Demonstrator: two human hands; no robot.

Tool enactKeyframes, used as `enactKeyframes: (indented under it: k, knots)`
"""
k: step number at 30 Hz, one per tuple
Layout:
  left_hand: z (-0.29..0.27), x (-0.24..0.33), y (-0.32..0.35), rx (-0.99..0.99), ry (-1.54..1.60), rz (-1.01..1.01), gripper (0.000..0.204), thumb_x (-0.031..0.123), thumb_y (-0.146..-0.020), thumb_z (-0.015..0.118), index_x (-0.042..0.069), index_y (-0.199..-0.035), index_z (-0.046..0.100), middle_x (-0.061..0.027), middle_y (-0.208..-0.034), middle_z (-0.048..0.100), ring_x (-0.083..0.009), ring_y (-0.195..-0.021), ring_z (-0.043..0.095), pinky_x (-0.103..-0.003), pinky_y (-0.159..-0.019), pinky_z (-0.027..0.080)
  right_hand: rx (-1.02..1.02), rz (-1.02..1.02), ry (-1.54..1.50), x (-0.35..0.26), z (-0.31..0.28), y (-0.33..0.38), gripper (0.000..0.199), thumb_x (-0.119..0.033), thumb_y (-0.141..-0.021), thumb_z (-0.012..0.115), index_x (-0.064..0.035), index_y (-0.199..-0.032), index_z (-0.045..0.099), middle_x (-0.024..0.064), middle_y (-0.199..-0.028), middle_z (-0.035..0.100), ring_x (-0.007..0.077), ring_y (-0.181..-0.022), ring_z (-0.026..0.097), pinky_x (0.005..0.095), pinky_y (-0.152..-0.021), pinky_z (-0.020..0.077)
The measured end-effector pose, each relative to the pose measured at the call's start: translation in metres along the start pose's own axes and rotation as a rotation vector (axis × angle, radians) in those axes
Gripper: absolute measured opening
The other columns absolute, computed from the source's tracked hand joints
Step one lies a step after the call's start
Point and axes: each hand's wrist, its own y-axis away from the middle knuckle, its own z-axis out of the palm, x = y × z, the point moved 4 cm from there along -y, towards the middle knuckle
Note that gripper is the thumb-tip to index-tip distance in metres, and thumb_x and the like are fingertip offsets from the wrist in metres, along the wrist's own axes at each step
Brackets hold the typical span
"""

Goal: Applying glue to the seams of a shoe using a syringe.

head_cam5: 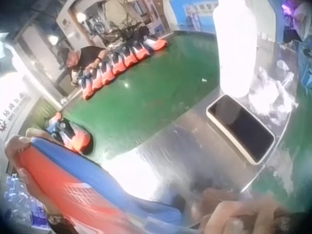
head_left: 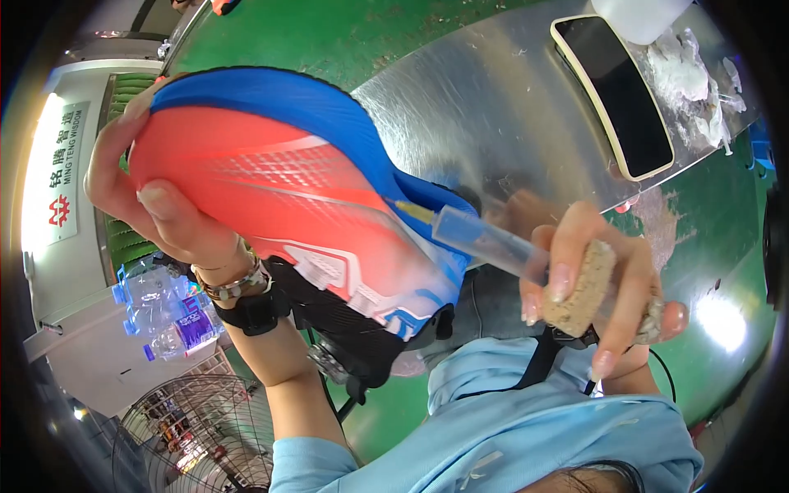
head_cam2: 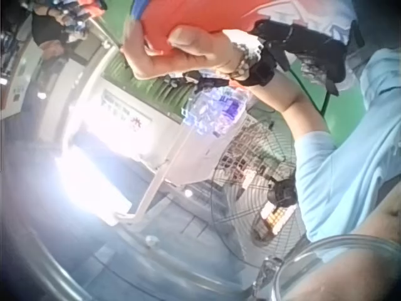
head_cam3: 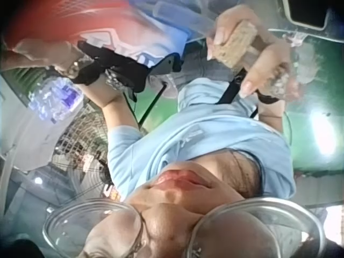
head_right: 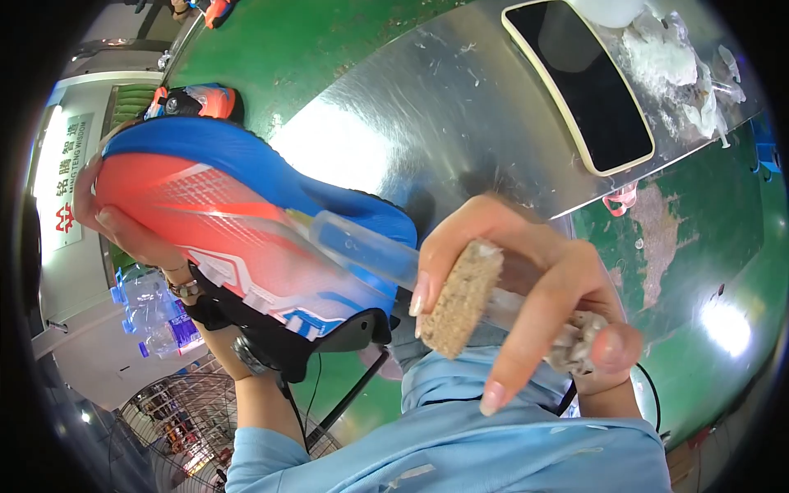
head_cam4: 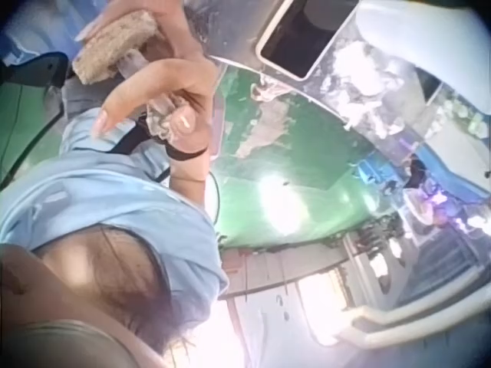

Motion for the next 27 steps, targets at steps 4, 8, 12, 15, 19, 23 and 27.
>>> enactKeyframes:
  k: [4,8,12,15,19,23,27]
  knots:
    - [-0.004,-0.019,0.005,-0.023,0.056,-0.002,0.055,0.049,-0.092,0.041,0.001,-0.118,0.034,-0.0212,-0.115,0.051,-0.0297,-0.103,0.055,-0.043,-0.089,0.045,0.089,0.171,-0.001,0.006,-0.008,0.019,0.053,-0.053,-0.082,0.048,-0.0088,-0.065,0.070,0.0187,-0.097,0.047,0.0324,-0.082,0.052,0.0371,-0.075,0.0431]
    - [-0.008,-0.025,0.006,0.061,-0.051,-0.099,0.050,0.044,-0.092,0.042,0.001,-0.117,0.039,-0.0169,-0.116,0.050,-0.0253,-0.105,0.051,-0.038,-0.093,0.039,0.070,0.234,-0.018,0.006,-0.009,0.033,0.053,-0.054,-0.083,0.048,-0.0091,-0.076,0.073,0.0226,-0.106,0.047,0.0323,-0.092,0.051,0.0398,-0.083,0.0400]
    - [-0.016,-0.048,0.008,0.075,-0.106,-0.088,0.041,0.036,-0.094,0.042,0.001,-0.114,0.045,-0.0107,-0.108,0.051,-0.0190,-0.103,0.048,-0.033,-0.094,0.036,0.041,0.254,0.045,0.004,-0.010,0.038,0.052,-0.053,-0.083,0.048,-0.0086,-0.077,0.073,0.0225,-0.107,0.047,0.0323,-0.092,0.052,0.0401,-0.083,0.0400]
    - [-0.013,-0.068,0.017,0.107,-0.027,-0.213,0.035,0.029,-0.095,0.043,0.000,-0.114,0.045,-0.0092,-0.106,0.052,-0.0166,-0.102,0.047,-0.033,-0.094,0.035,0.076,0.290,0.079,0.004,-0.013,0.040,0.052,-0.053,-0.083,0.048,-0.0084,-0.077,0.073,0.0227,-0.107,0.046,0.0323,-0.093,0.051,0.0400,-0.083,0.0400]
    - [-0.032,-0.114,0.041,0.112,-0.030,-0.318,0.029,0.020,-0.093,0.050,0.002,-0.114,0.044,-0.0098,-0.108,0.052,-0.0162,-0.098,0.051,-0.032,-0.088,0.041,0.063,0.281,0.149,0.004,-0.014,0.041,0.049,-0.050,-0.084,0.047,-0.0085,-0.078,0.072,0.0228,-0.109,0.046,0.0314,-0.092,0.052,0.0386,-0.084,0.0397]
    - [-0.036,-0.128,0.079,0.071,0.017,-0.557,0.028,0.018,-0.092,0.052,0.004,-0.114,0.043,-0.0096,-0.106,0.053,-0.0165,-0.093,0.053,-0.032,-0.082,0.044,0.036,0.231,0.198,0.006,-0.014,0.040,0.045,-0.046,-0.084,0.048,-0.0076,-0.078,0.071,0.0226,-0.111,0.046,0.0299,-0.091,0.053,0.0366,-0.083,0.0399]
    - [-0.041,-0.136,0.114,0.030,0.054,-0.793,0.029,0.015,-0.091,0.055,0.005,-0.115,0.043,-0.0094,-0.104,0.054,-0.0169,-0.088,0.056,-0.032,-0.076,0.048,0.026,0.194,0.255,0.010,-0.014,0.032,0.041,-0.041,-0.083,0.048,-0.0064,-0.079,0.070,0.0228,-0.112,0.047,0.0294,-0.091,0.054,0.0366,-0.082,0.0405]
